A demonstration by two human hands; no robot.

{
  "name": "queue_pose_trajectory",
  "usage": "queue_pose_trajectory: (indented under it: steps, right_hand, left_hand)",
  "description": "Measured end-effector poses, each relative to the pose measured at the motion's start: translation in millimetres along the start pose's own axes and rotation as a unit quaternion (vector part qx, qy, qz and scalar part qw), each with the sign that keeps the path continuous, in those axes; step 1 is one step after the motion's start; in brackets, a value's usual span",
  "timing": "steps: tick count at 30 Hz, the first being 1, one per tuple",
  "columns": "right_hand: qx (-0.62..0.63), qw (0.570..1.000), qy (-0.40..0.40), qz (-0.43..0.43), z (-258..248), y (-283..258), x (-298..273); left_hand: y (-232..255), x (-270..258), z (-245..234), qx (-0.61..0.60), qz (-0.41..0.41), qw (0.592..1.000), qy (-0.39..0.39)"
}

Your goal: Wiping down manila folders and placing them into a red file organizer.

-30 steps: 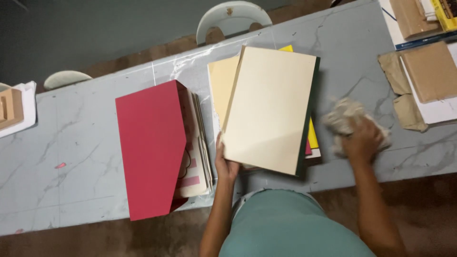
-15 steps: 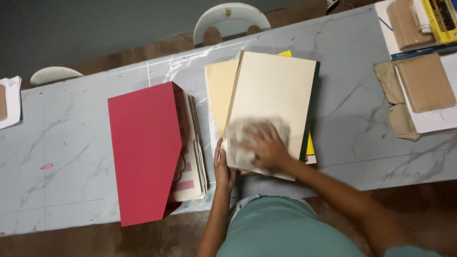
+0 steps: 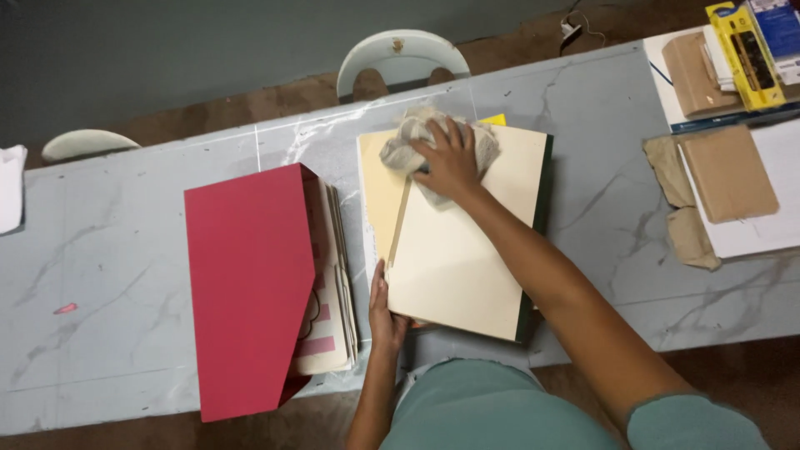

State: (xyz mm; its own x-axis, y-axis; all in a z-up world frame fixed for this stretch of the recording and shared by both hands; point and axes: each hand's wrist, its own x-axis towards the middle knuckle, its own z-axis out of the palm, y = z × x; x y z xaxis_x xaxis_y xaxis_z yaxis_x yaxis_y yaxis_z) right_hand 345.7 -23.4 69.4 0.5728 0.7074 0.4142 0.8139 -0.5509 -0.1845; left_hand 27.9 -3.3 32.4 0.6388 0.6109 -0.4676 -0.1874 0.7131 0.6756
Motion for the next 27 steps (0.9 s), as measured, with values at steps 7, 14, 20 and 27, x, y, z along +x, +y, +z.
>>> queue_pose_trajectory:
  steps: [7, 14, 20, 27]
  right_hand:
    - [0.014, 0.993, -0.087, -0.079, -82, -53, -145]
    - [0.078, 0.989, -0.091, -0.091, -103, -75, -278]
    - [0.072, 0.99, -0.099, -0.07, -101, -76, -273]
    - [0.0, 1.0, -0.028, 0.008, -112, -46, -218]
  left_hand:
    - [-28, 21, -34, -0.041, 0.001, 0.999, -0.031]
    - [-23, -1, -18, -0.025, 0.049, 0.998, -0.026]
    - [-12, -5, -17, 0.011, 0.056, 0.998, -0.009]
    - [-24, 8, -61, 0.1, 0.025, 0.993, -0.063]
